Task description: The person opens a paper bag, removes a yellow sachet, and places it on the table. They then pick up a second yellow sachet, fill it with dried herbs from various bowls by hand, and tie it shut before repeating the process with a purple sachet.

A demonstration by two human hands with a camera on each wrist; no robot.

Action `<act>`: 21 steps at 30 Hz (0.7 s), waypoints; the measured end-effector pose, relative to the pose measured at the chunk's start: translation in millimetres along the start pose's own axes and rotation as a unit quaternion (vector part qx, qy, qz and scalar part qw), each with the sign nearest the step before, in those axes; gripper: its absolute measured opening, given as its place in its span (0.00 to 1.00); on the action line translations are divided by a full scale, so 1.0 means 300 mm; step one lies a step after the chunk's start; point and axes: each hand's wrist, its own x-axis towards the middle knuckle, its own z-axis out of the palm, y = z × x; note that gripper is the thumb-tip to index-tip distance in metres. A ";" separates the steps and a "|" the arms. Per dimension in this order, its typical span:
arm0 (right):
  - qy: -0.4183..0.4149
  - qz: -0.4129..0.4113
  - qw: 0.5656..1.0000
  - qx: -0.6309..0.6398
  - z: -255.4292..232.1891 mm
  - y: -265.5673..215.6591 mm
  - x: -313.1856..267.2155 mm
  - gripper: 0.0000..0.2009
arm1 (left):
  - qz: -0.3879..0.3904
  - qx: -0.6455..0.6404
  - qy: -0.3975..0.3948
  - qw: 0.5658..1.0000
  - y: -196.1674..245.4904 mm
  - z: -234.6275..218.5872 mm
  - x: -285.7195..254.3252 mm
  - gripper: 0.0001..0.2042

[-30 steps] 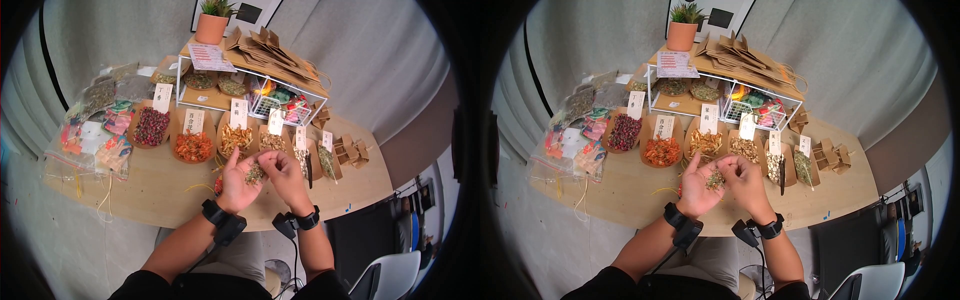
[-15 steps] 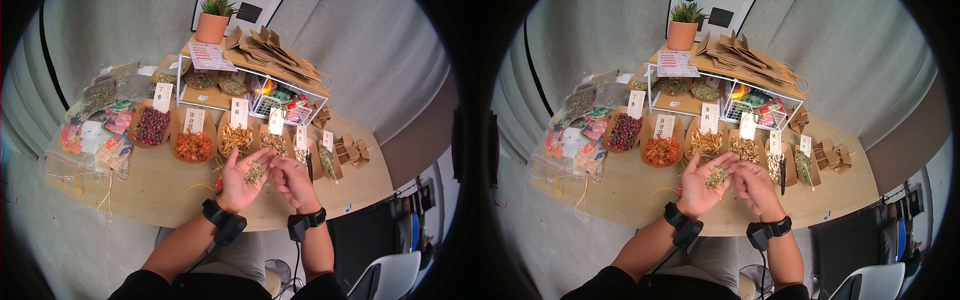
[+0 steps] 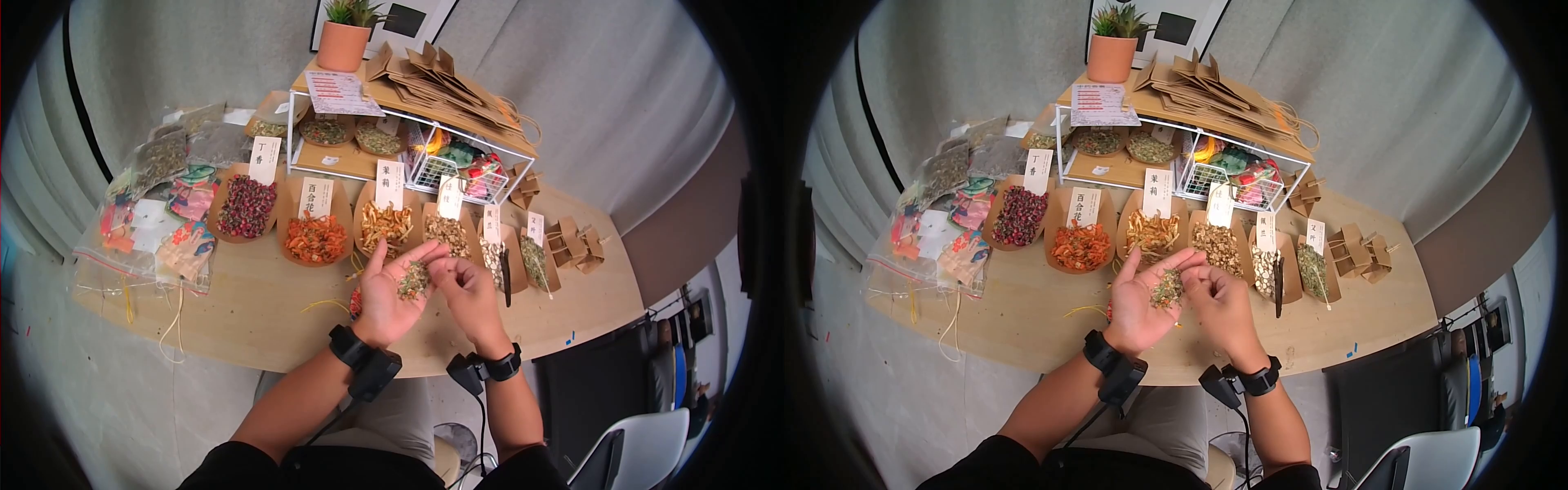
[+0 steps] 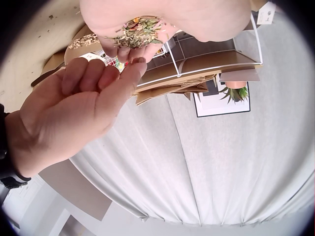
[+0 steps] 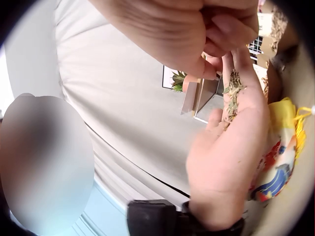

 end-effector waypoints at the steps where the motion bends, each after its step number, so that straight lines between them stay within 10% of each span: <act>1: 0.008 0.028 0.998 0.048 -0.002 -0.006 0.001 0.09 | 0.002 -0.007 0.001 1.000 -0.003 -0.001 0.002 0.38; 7: -0.018 0.200 0.836 0.511 -0.088 0.049 0.014 0.06 | 0.015 -0.031 0.015 0.999 -0.005 0.007 0.003 0.38; 10: -0.078 0.163 0.830 0.527 -0.154 0.137 -0.028 0.06 | 0.015 -0.046 0.000 0.999 -0.004 -0.004 0.008 0.38; 15: 0.022 0.060 0.998 0.014 -0.180 0.231 -0.171 0.08 | 0.016 -0.049 0.004 0.999 -0.001 0.000 0.005 0.37; 21: -0.020 0.062 0.980 -0.189 -0.167 0.224 -0.248 0.10 | 0.014 -0.062 0.010 0.998 -0.012 0.008 0.006 0.37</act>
